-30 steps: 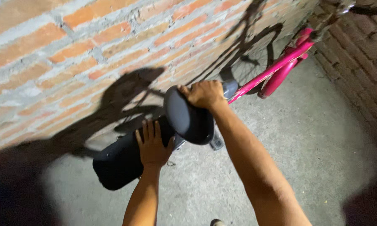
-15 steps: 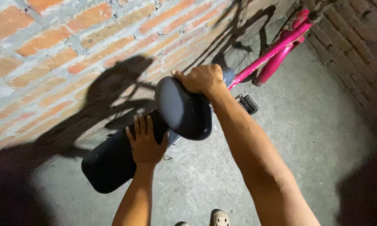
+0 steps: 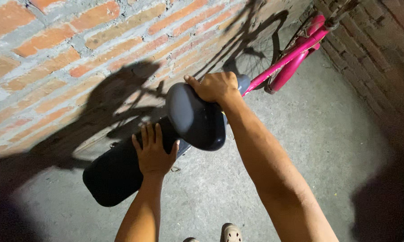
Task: The person positions a pink bicycle against a brick wall and uses a hammer to tap the frame near the rear wheel and chain area. They then adjust the seat post by hand, checking its height and alignment.
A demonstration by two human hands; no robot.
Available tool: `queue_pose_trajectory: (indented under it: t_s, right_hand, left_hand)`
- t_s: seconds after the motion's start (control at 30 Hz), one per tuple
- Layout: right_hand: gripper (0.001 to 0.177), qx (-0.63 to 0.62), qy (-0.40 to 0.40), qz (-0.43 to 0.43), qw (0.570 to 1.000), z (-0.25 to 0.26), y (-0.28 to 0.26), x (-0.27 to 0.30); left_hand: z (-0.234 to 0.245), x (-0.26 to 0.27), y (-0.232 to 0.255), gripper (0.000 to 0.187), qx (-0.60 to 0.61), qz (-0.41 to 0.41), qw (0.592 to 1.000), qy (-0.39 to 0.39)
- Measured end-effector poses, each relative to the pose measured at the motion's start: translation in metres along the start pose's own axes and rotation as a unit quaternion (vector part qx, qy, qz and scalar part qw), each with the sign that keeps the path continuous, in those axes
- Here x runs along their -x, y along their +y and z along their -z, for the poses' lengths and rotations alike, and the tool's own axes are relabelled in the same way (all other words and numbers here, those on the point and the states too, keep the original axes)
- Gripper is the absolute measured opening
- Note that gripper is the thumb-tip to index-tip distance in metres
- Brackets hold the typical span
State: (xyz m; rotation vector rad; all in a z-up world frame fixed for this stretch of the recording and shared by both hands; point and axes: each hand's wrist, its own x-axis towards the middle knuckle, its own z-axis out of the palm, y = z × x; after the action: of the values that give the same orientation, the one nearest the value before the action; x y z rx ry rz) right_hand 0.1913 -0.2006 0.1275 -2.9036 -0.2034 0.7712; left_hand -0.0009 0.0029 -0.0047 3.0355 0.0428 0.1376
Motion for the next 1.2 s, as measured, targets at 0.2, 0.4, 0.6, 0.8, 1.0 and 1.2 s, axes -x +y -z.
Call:
queue_pose_trajectory:
  t_s: [0.2,0.4,0.6,0.8,1.0,1.2]
  right_hand:
    - [0.092,-0.002,-0.013,-0.015,1.000,0.000,-0.001,0.001]
    - [0.094,-0.003,-0.012,-0.018,1.000,-0.007,0.000,0.013]
    - [0.092,-0.025,-0.020,-0.039,0.999,-0.009,-0.002,0.018]
    - [0.092,-0.019,-0.015,-0.040,0.999,-0.013,0.001,0.022]
    - [0.085,-0.008,-0.009,-0.013,1.000,-0.035,0.008,0.038]
    - [0.084,-0.040,0.066,-0.030,0.997,-0.053,0.006,0.048]
  left_hand:
    - [0.001,0.001,-0.001,0.091,0.001,-0.007,1.000,0.001]
    - [0.003,0.009,-0.005,0.090,0.038,-0.010,0.999,0.008]
    - [0.006,0.006,-0.009,0.091,0.037,-0.024,0.999,0.004]
    - [0.009,0.005,-0.009,0.092,0.040,-0.025,0.999,-0.027]
    - [0.017,0.010,-0.022,0.092,0.043,-0.058,0.997,-0.038]
    - [0.027,0.011,-0.026,0.094,0.024,-0.055,0.992,-0.107]
